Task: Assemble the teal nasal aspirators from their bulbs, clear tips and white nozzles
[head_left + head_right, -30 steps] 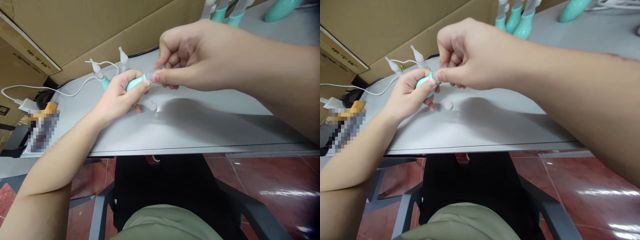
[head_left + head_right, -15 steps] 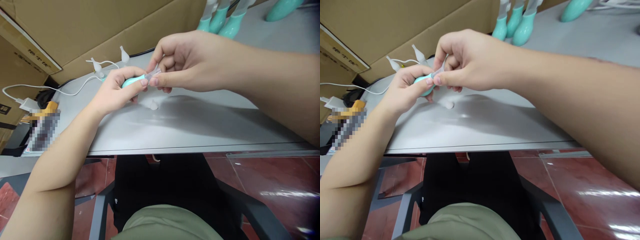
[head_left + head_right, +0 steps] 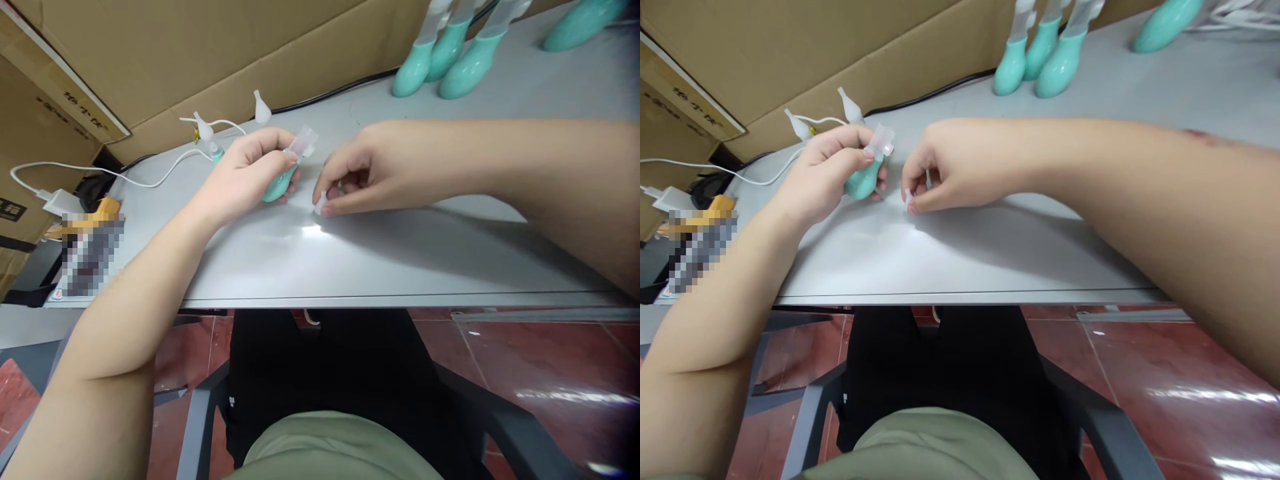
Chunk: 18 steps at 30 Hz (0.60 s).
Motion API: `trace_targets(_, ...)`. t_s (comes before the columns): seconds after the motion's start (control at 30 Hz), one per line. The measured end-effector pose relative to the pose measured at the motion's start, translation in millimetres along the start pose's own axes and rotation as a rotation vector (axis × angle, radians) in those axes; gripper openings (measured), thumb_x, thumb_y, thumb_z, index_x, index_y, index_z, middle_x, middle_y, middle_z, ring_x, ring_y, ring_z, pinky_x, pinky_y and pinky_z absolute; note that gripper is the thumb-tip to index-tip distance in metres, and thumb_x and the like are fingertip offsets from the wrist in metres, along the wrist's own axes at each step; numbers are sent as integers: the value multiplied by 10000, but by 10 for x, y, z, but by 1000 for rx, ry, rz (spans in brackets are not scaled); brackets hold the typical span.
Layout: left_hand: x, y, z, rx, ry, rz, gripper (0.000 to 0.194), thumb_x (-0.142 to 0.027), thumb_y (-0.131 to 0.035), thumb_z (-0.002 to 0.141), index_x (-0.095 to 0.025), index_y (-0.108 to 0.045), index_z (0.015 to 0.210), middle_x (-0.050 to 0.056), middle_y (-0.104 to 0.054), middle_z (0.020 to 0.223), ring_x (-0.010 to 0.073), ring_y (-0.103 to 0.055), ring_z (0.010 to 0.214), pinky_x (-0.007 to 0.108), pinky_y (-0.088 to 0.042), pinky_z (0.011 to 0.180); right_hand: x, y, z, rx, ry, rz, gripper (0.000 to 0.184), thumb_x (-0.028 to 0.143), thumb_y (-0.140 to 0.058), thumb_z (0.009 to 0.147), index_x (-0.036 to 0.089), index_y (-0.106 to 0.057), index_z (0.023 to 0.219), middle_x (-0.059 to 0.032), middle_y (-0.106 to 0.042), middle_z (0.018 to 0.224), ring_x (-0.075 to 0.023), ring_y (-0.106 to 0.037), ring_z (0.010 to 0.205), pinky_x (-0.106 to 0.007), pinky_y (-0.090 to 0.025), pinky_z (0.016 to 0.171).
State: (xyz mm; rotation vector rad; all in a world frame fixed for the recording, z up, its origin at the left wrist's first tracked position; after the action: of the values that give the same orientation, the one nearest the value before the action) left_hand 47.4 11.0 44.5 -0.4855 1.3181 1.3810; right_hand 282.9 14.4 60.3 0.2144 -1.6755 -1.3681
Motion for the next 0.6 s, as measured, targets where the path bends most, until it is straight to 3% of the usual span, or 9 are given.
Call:
trace_targets(0.07, -1, -10, -7, 11, 14, -3, 225, -265, -722, 1227, -233, -817, 1025, -37, -739, 840, 128, -799, 676, 251, -641, 643, -51, 138, -34, -91, 10, 71, 146, 90, -986, 1052, 218, -981, 982, 22, -794, 809, -117, -651, 721, -293, -451, 665)
trace_targets(0.17, -13, 4, -16, 42, -15, 43, 326, -410, -853, 1243, -249, -805, 963, -42, -723, 792, 105, -719, 608, 249, -597, 611, -101, 328, -102, -291, -99, 264, 179, 87, -972, 1077, 255, -995, 1017, 15, -826, 821, -99, -708, 763, -273, -523, 691)
trace_targets(0.27, -28, 24, -21, 88, -69, 91, 429, -563, -912, 1224, -258, -802, 943, -26, -752, 791, 113, -703, 618, 260, -584, 606, -58, 365, -153, -442, -83, 523, 216, 122, -938, 1101, 294, -978, 976, 25, -832, 845, -97, -756, 812, -274, -636, 803)
trace_targets(0.33, -34, 35, -22, 117, -98, 133, 486, -665, -892, 1218, -262, -812, 958, -16, -766, 805, 128, -715, 639, 270, -594, 609, -41, 318, -164, -471, -66, 598, 172, 191, -970, 1089, 312, -980, 967, 18, -861, 903, -114, -789, 843, -303, -693, 881)
trace_targets(0.43, -44, 51, -22, 131, -117, 245, 590, -819, -801, 1222, -273, -816, 999, -8, -778, 844, 162, -786, 727, 296, -666, 684, -58, 241, -154, -433, -59, 527, 59, 375, -1060, 1036, 356, -1006, 1021, 0, -880, 925, -157, -828, 873, -385, -739, 970)
trace_targets(0.6, -92, 35, -41, 146, -176, 343, 681, -900, -664, 1247, -280, -828, 1019, 2, -778, 875, 192, -842, 815, 349, -728, 786, -100, 234, -140, -415, -38, 466, 298, 653, -1120, 845, 439, -1013, 1022, 37, -935, 1035, -207, -889, 996, -496, -749, 1101)
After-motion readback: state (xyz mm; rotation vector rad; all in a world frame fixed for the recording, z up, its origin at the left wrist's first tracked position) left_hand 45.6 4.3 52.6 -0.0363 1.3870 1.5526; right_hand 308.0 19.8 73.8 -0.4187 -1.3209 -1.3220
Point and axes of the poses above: each hand's wrist, its own z-axis towards the middle knuckle, its own y-axis out of the back of the hand, x = y × z, the point moved 3 cm from there along z, towards the middle knuckle
